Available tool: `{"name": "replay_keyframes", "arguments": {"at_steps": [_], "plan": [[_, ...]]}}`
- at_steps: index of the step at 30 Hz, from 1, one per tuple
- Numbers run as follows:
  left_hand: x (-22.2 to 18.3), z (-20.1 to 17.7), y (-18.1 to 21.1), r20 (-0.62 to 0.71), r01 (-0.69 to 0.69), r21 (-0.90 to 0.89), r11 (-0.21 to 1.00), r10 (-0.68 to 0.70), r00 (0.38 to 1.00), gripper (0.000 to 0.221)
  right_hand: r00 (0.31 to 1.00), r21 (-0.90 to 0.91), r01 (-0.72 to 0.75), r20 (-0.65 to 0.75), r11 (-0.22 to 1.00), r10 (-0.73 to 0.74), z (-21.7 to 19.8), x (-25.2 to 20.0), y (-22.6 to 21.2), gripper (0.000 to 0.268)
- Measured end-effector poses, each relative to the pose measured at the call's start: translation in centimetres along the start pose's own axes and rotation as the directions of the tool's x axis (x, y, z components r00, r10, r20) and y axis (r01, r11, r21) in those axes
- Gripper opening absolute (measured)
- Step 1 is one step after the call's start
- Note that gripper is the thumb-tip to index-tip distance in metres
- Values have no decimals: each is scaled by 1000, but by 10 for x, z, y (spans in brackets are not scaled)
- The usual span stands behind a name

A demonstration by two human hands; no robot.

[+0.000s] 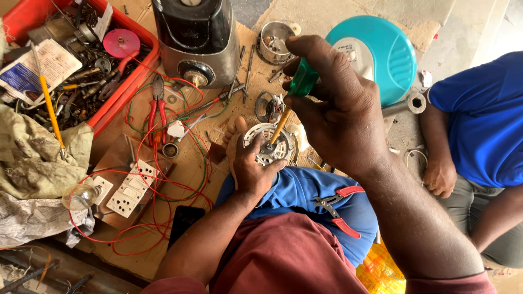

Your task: The person disassembles a fan motor, removes a capacitor, and uses a screwdriver to adjust internal components. They handle the motor housing, wires, and a small capacitor while sitting on the floor.

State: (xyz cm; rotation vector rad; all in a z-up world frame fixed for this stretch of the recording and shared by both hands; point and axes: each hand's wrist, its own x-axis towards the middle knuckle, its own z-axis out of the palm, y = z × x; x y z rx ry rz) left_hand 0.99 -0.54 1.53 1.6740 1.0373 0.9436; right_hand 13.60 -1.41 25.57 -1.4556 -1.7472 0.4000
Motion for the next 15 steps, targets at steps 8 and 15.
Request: {"name": "replay_keyframes", "arguments": {"at_steps": [8, 15], "plan": [[-3, 0, -5, -20, -28, 0, 1000, 28, 999, 76, 998, -52, 63, -3, 997, -63, 10, 2, -6, 61], [-2, 2, -8, -45, -40, 2, 999, 40, 998, 76, 999, -27, 42, -12, 999, -42, 20, -1, -1, 56]]}}
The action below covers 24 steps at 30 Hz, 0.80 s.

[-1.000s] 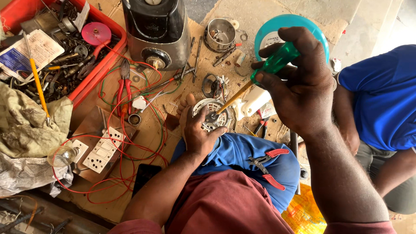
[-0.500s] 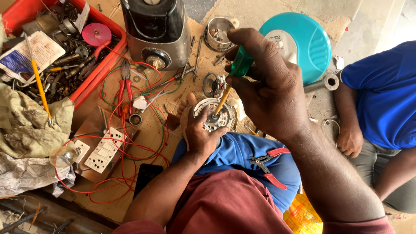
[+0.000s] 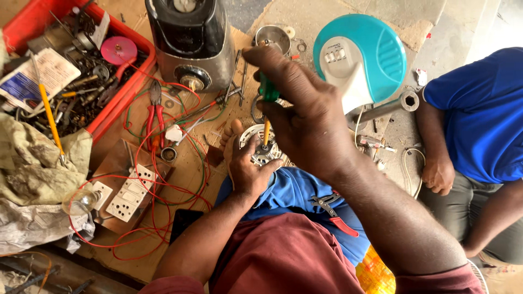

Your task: The person disassembles a fan motor, removes a capacitor, and uses a screwdriver to adjust internal components. They handle the motor housing, wires, and a small capacitor while sitting on the floor.

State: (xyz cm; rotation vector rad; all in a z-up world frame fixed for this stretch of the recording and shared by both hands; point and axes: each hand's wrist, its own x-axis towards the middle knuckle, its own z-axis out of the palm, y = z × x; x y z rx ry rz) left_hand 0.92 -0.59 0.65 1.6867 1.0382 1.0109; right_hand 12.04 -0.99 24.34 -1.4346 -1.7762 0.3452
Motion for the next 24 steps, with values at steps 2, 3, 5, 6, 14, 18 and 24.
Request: {"name": "replay_keyframes", "arguments": {"at_steps": [2, 3, 5, 6, 14, 18, 24], "plan": [[1, -1, 0, -6, -22, -1, 1000, 22, 1000, 76, 999, -49, 39, -12, 998, -39, 4, -1, 4, 59], [2, -2, 0, -7, -31, 0, 1000, 31, 999, 76, 998, -74, 55, -17, 996, -57, 5, -3, 5, 61], [1, -3, 1, -10, -55, 2, 998, 55, 998, 76, 998, -66, 62, -23, 996, -64, 2, -5, 6, 62], [0, -4, 2, -14, -71, 4, 997, 71, 997, 75, 997, -63, 67, -28, 996, -69, -1, -6, 6, 63], [2, -3, 2, 25, -80, 0, 997, 80, 997, 74, 998, 60, -18, -57, 998, 21, -23, -1, 2, 63], [2, 1, -3, 23, -18, 12, 1000, 17, 1000, 79, 994, -93, 91, -56, 991, -97, -8, -16, -6, 57], [-1, 2, -8, 13, -56, 34, 998, 56, 998, 79, 989, -16, 94, -115, 995, -95, -5, -22, -11, 52]]}}
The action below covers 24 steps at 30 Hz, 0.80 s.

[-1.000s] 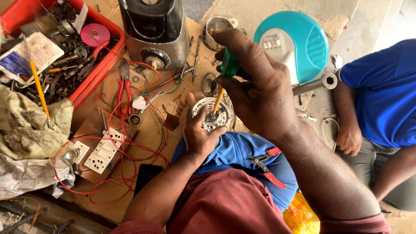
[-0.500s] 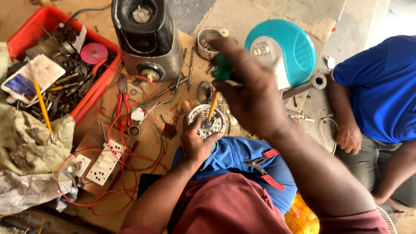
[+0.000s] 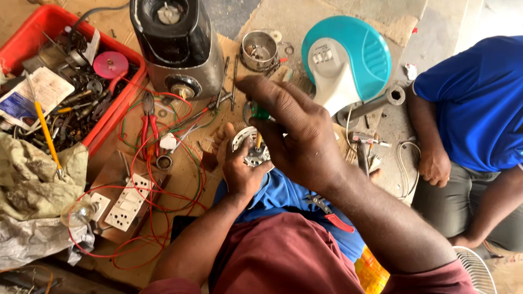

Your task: The person disassembles a fan motor, removes a capacitor, and uses a screwdriver to adjust internal components. They handle the motor housing, wires, and a small capacitor while sitting on the floor.

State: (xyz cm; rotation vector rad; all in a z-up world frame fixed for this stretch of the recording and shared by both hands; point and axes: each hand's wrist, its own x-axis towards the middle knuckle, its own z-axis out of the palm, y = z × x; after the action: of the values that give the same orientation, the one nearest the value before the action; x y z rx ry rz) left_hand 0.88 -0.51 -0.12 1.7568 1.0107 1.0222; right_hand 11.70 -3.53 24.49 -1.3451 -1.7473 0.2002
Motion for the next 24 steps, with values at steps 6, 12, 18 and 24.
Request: {"name": "replay_keyframes", "arguments": {"at_steps": [6, 12, 18, 24], "plan": [[3, 1, -3, 13, 21, 11, 1000, -21, 1000, 78, 997, -72, -64, 33, 995, 66, 0, -4, -1, 54], [6, -2, -1, 12, -4, -14, 1000, 4, 1000, 74, 994, 55, -105, 7, 993, 105, -41, 2, 10, 64], [2, -4, -4, 38, -11, -38, 999, 13, 999, 64, 992, 208, -123, 24, 970, 121, -49, -10, 11, 62], [2, -7, 0, 57, -36, -67, 997, 40, 998, 60, 991, 207, -132, 43, 969, 126, -41, -6, 15, 62]]}}
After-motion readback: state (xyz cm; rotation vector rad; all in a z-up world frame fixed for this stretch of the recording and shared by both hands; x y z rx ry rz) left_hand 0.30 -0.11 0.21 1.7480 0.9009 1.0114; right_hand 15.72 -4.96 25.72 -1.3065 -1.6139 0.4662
